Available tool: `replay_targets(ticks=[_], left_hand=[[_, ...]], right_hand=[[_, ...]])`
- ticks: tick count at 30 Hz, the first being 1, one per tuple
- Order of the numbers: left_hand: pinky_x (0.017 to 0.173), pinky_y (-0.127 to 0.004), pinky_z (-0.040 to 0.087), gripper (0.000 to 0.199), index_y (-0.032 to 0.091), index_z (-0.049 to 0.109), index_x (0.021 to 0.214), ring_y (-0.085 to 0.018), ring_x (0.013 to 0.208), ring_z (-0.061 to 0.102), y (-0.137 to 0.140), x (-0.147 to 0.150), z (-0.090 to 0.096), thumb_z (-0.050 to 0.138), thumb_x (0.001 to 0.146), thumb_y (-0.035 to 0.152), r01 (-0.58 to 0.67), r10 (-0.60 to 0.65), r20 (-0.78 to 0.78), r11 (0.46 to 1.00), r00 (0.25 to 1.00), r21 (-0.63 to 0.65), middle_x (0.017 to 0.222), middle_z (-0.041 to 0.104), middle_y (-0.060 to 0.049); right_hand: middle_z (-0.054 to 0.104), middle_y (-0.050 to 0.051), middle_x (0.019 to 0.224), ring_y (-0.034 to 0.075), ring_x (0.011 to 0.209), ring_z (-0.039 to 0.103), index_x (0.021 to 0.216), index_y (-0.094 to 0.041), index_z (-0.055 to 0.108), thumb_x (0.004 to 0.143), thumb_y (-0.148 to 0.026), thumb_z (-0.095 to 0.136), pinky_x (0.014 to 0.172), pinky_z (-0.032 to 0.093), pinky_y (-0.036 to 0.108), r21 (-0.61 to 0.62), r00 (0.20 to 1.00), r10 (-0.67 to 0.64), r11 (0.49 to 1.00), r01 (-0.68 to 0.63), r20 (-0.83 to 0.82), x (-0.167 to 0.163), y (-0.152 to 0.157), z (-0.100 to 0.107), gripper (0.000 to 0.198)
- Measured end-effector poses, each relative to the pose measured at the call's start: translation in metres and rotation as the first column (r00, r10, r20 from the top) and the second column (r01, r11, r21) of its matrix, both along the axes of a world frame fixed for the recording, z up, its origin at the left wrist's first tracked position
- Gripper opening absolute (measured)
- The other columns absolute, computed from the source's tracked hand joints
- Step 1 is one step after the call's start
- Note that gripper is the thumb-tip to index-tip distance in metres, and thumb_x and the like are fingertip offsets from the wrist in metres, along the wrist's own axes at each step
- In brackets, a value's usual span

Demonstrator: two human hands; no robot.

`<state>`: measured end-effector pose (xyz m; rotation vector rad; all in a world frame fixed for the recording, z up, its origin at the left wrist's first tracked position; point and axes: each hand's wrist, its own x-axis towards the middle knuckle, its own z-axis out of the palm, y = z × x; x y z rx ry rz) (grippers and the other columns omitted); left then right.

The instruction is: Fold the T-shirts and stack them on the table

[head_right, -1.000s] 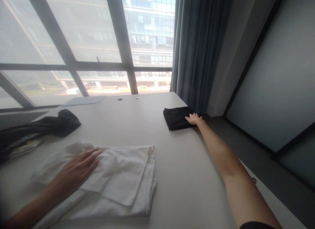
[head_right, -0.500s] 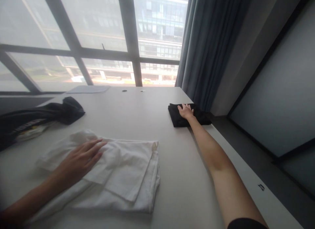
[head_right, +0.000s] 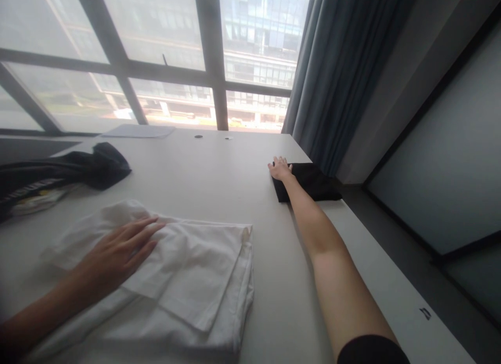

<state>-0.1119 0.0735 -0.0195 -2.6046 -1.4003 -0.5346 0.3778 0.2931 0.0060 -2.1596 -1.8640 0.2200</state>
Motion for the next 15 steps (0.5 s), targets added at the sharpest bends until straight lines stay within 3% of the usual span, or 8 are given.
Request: replay_targets(ticks=[4,6,8,10,12,13,15], left_hand=[[0.116,-0.052,0.039,0.051,0.024,0.059,0.139,-0.032,0.138,0.050,0.000,-0.001,-0.001,0.037,0.103,0.053,0.009,-0.009,0.007,1.000,1.000,0.007,0.148,0.057,-0.009],[0.118,-0.053,0.038,0.050,0.024,0.059,0.140,-0.032,0.139,0.049,0.000,-0.002,-0.002,0.038,0.104,0.051,0.013,-0.013,0.004,1.000,1.000,0.004,0.148,0.057,-0.008],[0.118,-0.052,0.037,0.049,0.025,0.057,0.141,-0.033,0.140,0.049,0.000,-0.003,-0.003,0.038,0.103,0.050,0.019,-0.019,0.006,1.000,1.000,0.003,0.149,0.057,-0.007],[0.118,-0.052,0.038,0.049,0.027,0.057,0.141,-0.034,0.140,0.048,0.001,-0.003,-0.004,0.040,0.102,0.050,0.022,-0.022,0.018,1.000,1.000,0.001,0.148,0.057,-0.005],[0.118,-0.052,0.038,0.048,0.028,0.057,0.141,-0.034,0.141,0.048,0.001,-0.003,-0.004,0.041,0.101,0.049,0.018,-0.018,0.022,1.000,1.000,-0.010,0.148,0.058,-0.004],[0.118,-0.053,0.037,0.048,0.027,0.057,0.141,-0.034,0.141,0.048,0.001,-0.003,-0.004,0.040,0.101,0.049,0.016,-0.016,0.019,1.000,1.000,-0.013,0.148,0.058,-0.004],[0.119,-0.053,0.036,0.048,0.026,0.057,0.141,-0.033,0.141,0.048,0.001,-0.002,-0.004,0.039,0.102,0.049,0.016,-0.016,0.010,1.000,1.000,-0.010,0.149,0.058,-0.005]], right_hand=[[0.015,0.015,0.172,0.034,0.158,0.007,0.163,-0.018,0.026,0.103,-0.051,0.038,0.122,0.003,0.068,-0.122,0.997,0.017,0.992,-0.008,0.070,-0.013,0.007,-0.010,0.070],[0.020,0.016,0.171,0.034,0.157,0.013,0.161,-0.017,0.031,0.104,-0.055,0.030,0.122,0.009,0.066,-0.089,1.000,0.006,0.996,-0.006,-0.004,-0.002,0.011,-0.005,0.069],[0.026,0.015,0.169,0.032,0.156,0.020,0.159,-0.017,0.036,0.105,-0.056,0.022,0.123,0.015,0.063,0.041,0.996,-0.050,0.998,0.053,-0.074,0.021,0.013,0.004,0.068],[0.028,0.016,0.168,0.032,0.156,0.019,0.158,-0.015,0.037,0.105,-0.050,0.021,0.123,0.014,0.064,0.242,0.973,-0.217,0.942,0.231,-0.083,0.053,0.010,0.008,0.065],[0.024,0.020,0.168,0.034,0.157,0.014,0.160,-0.012,0.032,0.105,-0.043,0.020,0.121,0.014,0.067,0.343,0.889,-0.441,0.822,0.454,-0.120,0.084,0.003,0.005,0.064],[0.022,0.022,0.168,0.035,0.157,0.012,0.160,-0.011,0.032,0.105,-0.043,0.022,0.120,0.013,0.069,0.308,0.858,-0.496,0.802,0.512,-0.137,0.097,-0.002,0.000,0.064],[0.028,0.024,0.165,0.038,0.155,0.018,0.156,-0.012,0.040,0.103,-0.045,0.031,0.119,0.014,0.071,0.156,0.863,-0.479,0.851,0.501,-0.158,0.115,-0.010,-0.009,0.063]])
